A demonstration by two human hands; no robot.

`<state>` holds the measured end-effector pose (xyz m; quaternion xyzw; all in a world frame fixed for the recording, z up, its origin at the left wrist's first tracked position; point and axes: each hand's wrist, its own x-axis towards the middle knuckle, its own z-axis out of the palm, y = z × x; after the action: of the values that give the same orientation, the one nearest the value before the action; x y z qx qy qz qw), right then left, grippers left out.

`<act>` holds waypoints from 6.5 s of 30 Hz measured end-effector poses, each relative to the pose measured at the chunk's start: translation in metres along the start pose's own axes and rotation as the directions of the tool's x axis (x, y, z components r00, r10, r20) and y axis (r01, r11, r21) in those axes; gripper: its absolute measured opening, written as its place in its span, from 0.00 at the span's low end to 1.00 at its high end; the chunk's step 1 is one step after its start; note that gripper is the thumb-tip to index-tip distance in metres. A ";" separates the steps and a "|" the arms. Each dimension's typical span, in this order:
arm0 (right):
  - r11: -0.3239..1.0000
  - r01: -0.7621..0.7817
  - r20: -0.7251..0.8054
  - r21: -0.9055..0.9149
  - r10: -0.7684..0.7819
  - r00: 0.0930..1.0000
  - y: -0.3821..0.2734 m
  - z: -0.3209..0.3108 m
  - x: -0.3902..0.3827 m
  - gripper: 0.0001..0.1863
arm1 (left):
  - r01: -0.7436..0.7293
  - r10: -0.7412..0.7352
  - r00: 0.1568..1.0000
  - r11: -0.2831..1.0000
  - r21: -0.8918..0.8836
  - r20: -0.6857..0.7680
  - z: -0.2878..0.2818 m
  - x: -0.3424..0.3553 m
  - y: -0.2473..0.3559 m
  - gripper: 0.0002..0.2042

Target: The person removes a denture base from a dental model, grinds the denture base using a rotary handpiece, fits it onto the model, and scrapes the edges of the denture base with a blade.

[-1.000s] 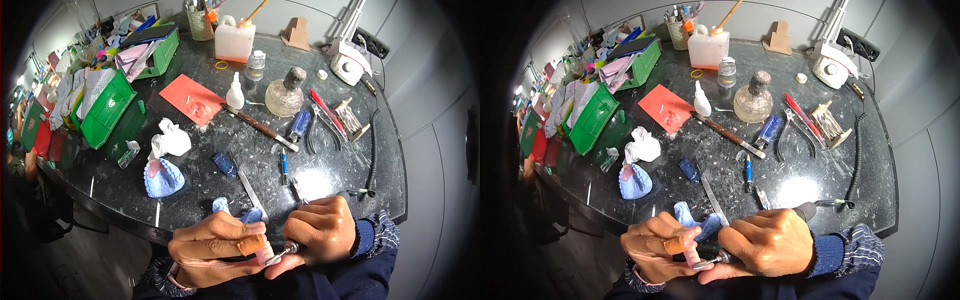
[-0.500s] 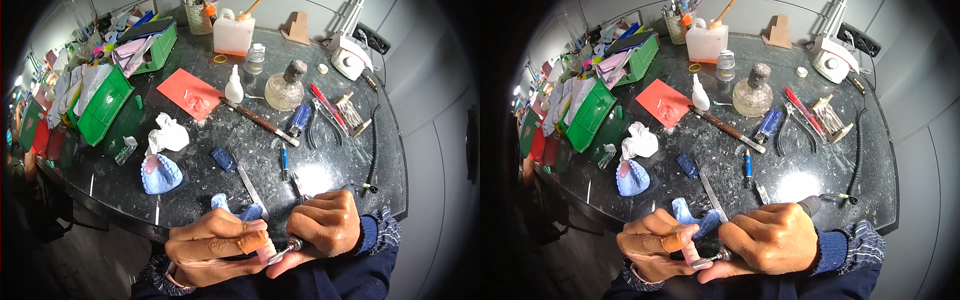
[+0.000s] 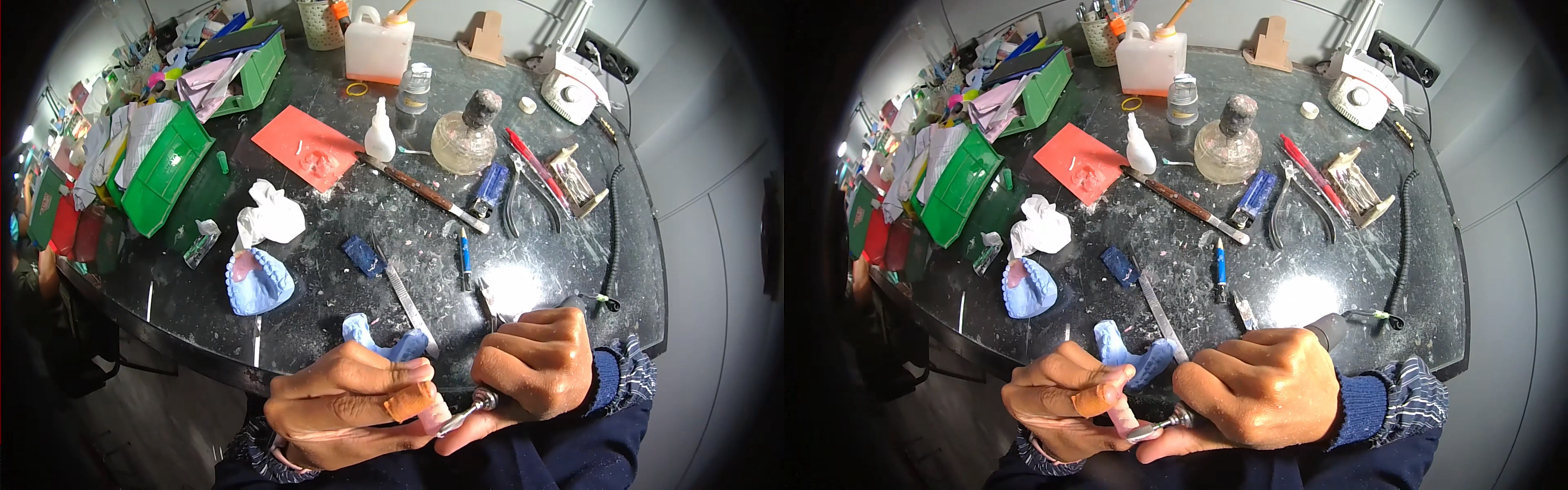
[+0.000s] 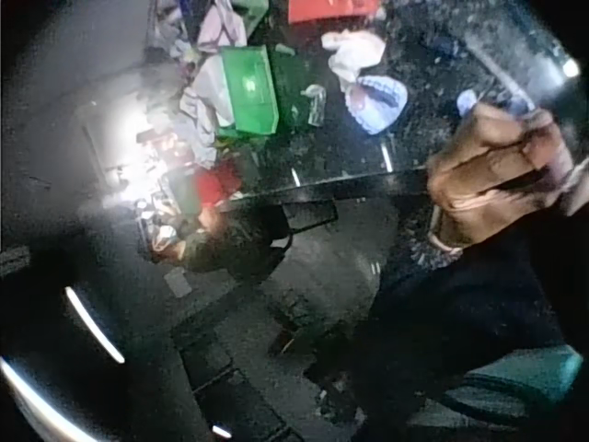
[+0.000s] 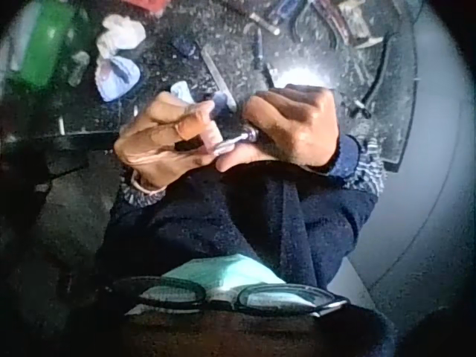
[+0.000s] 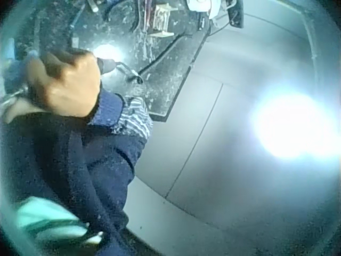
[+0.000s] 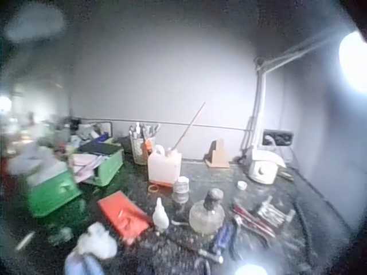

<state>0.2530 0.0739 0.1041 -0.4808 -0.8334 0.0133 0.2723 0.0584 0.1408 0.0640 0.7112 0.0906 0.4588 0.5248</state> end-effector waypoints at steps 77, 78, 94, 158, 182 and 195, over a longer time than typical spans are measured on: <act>0.993 0.067 -0.164 -0.093 -0.082 0.983 0.004 -0.013 -0.001 0.31 | -0.034 -0.108 0.963 0.862 -0.506 -0.248 0.025 -0.004 0.011 0.15; 0.993 0.069 -0.151 -0.094 -0.083 0.985 0.005 -0.013 0.000 0.31 | -0.030 -0.114 0.960 0.864 -0.502 -0.255 0.022 -0.005 0.014 0.15; 0.986 0.093 -0.076 -0.136 -0.104 0.992 0.009 -0.009 0.001 0.32 | 0.202 -0.193 0.976 0.975 -0.090 0.097 0.003 0.011 0.047 0.14; 0.840 -0.377 0.196 0.389 0.324 0.925 -0.002 -0.007 -0.001 0.19 | 0.370 -0.424 0.904 0.843 0.390 0.058 -0.012 -0.016 -0.023 0.38; 0.985 0.064 -0.178 0.159 -0.035 0.984 -0.023 -0.011 -0.010 0.14 | 0.694 -0.563 0.681 0.292 -0.658 0.469 0.015 -0.019 0.016 0.42; 0.969 0.182 -0.132 0.169 -0.161 0.978 -0.025 -0.010 -0.013 0.18 | 0.702 -0.523 0.708 0.444 -0.558 0.474 0.019 -0.018 0.023 0.36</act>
<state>0.2428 0.0477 0.1140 -0.3802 -0.8498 0.0368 0.3632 0.0545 0.1077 0.0723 0.4188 0.0985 0.1467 0.8907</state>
